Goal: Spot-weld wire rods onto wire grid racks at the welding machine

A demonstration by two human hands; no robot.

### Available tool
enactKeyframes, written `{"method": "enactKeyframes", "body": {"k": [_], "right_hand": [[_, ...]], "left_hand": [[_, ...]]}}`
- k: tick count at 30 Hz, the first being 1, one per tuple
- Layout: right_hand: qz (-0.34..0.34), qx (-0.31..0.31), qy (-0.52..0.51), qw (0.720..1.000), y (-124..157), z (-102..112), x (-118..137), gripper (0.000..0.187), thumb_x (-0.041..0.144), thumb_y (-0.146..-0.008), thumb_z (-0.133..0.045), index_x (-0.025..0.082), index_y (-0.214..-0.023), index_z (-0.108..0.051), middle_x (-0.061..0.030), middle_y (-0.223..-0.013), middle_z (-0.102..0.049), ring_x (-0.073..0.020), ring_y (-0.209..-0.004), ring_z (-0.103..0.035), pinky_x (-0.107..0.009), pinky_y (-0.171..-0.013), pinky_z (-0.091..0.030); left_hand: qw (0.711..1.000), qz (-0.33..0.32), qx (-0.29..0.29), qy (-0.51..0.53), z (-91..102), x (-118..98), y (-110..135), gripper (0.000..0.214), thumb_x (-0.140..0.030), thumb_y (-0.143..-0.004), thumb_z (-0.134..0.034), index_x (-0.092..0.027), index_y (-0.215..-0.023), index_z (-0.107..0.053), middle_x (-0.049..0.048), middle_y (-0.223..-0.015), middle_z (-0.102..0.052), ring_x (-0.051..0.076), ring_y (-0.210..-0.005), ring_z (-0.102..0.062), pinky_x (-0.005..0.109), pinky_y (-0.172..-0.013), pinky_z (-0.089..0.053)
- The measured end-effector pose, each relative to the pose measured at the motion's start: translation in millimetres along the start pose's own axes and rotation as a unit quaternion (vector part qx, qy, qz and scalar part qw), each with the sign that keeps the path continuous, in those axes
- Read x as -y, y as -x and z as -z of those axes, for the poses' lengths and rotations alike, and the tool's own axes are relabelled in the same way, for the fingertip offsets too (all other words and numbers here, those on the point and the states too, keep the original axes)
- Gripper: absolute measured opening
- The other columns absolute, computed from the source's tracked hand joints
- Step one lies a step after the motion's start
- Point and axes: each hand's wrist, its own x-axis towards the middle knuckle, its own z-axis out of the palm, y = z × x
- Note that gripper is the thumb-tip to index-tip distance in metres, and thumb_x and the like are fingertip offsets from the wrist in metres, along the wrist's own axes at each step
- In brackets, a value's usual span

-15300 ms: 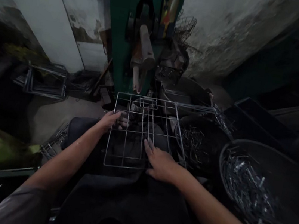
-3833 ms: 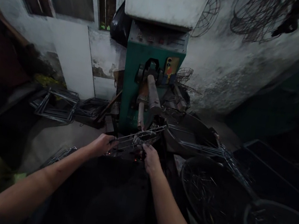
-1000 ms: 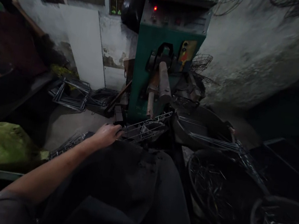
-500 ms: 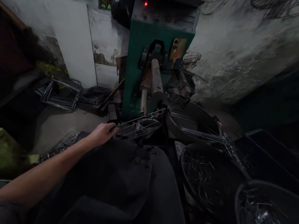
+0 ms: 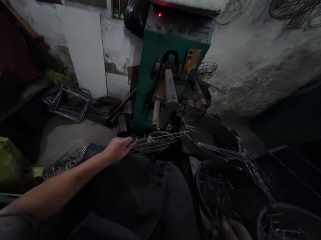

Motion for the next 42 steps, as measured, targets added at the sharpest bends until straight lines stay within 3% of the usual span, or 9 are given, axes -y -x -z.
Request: {"method": "enactKeyframes", "body": {"k": [3, 6, 9, 12, 16, 21, 36, 42], "right_hand": [[0.005, 0.112, -0.138, 0.984, -38, -71, 41, 0.039, 0.053, -0.062, -0.072, 0.021, -0.081, -0.059, -0.003, -0.064, -0.062, -0.0158, -0.047, -0.055, -0.029, -0.041, -0.048], [0.034, 0.172, -0.244, 0.954, -62, -151, 84, 0.039, 0.047, -0.061, -0.07, 0.02, -0.083, -0.052, 0.002, -0.06, -0.06, -0.0117, -0.04, -0.048, -0.026, -0.035, -0.044], [0.043, 0.172, -0.253, 0.951, -71, -211, 104, 0.034, 0.041, -0.063, -0.065, 0.021, -0.083, -0.046, 0.0059, -0.054, -0.056, -0.0106, -0.034, -0.045, -0.024, -0.031, -0.042], [0.063, 0.134, -0.261, 0.954, -75, -241, 104, 0.03, 0.04, -0.066, -0.061, 0.022, -0.085, -0.045, 0.0061, -0.055, -0.055, -0.0115, -0.036, -0.046, -0.025, -0.031, -0.042], [0.093, 0.112, -0.308, 0.94, -80, -252, 100, 0.03, 0.041, -0.069, -0.062, 0.022, -0.084, -0.044, 0.002, -0.068, -0.059, -0.0128, -0.048, -0.053, -0.026, -0.042, -0.047], [0.101, 0.12, -0.346, 0.925, -88, -259, 97, 0.034, 0.041, -0.067, -0.066, 0.021, -0.083, -0.044, 0.0034, -0.07, -0.057, -0.012, -0.056, -0.054, -0.026, -0.053, -0.047], [0.147, 0.093, -0.335, 0.926, -115, -263, 100, 0.028, 0.036, -0.068, -0.066, 0.021, -0.08, -0.046, 0.0056, -0.066, -0.052, -0.0119, -0.06, -0.05, -0.027, -0.061, -0.044], [0.158, 0.093, -0.333, 0.925, -122, -266, 100, 0.027, 0.035, -0.068, -0.066, 0.02, -0.077, -0.044, 0.0062, -0.063, -0.05, -0.0109, -0.057, -0.048, -0.025, -0.058, -0.043]], "left_hand": [[1.0, -0.003, 0.004, -0.004, -2.6, -11, -7, 0.029, -0.038, -0.093, -0.038, -0.019, -0.081, -0.056, 0.0058, -0.072, -0.065, 0.019, -0.07, -0.061, 0.026, -0.059, -0.033], [1.0, 0.004, 0.002, -0.005, -5.4, -20, -11, 0.029, -0.039, -0.093, -0.038, -0.019, -0.081, -0.056, 0.0059, -0.073, -0.065, 0.019, -0.072, -0.062, 0.026, -0.058, -0.032], [1.0, 0.015, -0.003, -0.002, -7.6, -26, -13, 0.03, -0.039, -0.094, -0.037, -0.019, -0.081, -0.055, 0.0063, -0.076, -0.066, 0.02, -0.073, -0.062, 0.026, -0.058, -0.032], [1.0, 0.021, -0.004, 0.005, -10.2, -27, -16, 0.03, -0.039, -0.094, -0.037, -0.019, -0.082, -0.056, 0.0065, -0.077, -0.066, 0.02, -0.074, -0.063, 0.026, -0.059, -0.032], [0.999, 0.033, -0.003, 0.006, -14.4, -25, -23, 0.029, -0.039, -0.094, -0.037, -0.02, -0.083, -0.056, 0.0065, -0.079, -0.067, 0.02, -0.075, -0.063, 0.026, -0.059, -0.033], [0.999, 0.053, -0.003, 0.013, -19.0, -21, -29, 0.031, -0.041, -0.094, -0.036, -0.019, -0.084, -0.057, 0.0074, -0.08, -0.067, 0.021, -0.077, -0.063, 0.027, -0.061, -0.034], [0.995, 0.064, -0.027, 0.069, -17.9, -27, -50, 0.032, -0.042, -0.093, -0.038, -0.02, -0.078, -0.056, 0.0064, -0.074, -0.066, 0.019, -0.072, -0.062, 0.027, -0.059, -0.032], [0.993, 0.073, -0.04, 0.087, -23.0, -26, -53, 0.03, -0.039, -0.092, -0.04, -0.019, -0.075, -0.055, 0.0053, -0.071, -0.065, 0.018, -0.07, -0.061, 0.026, -0.058, -0.03]]}}
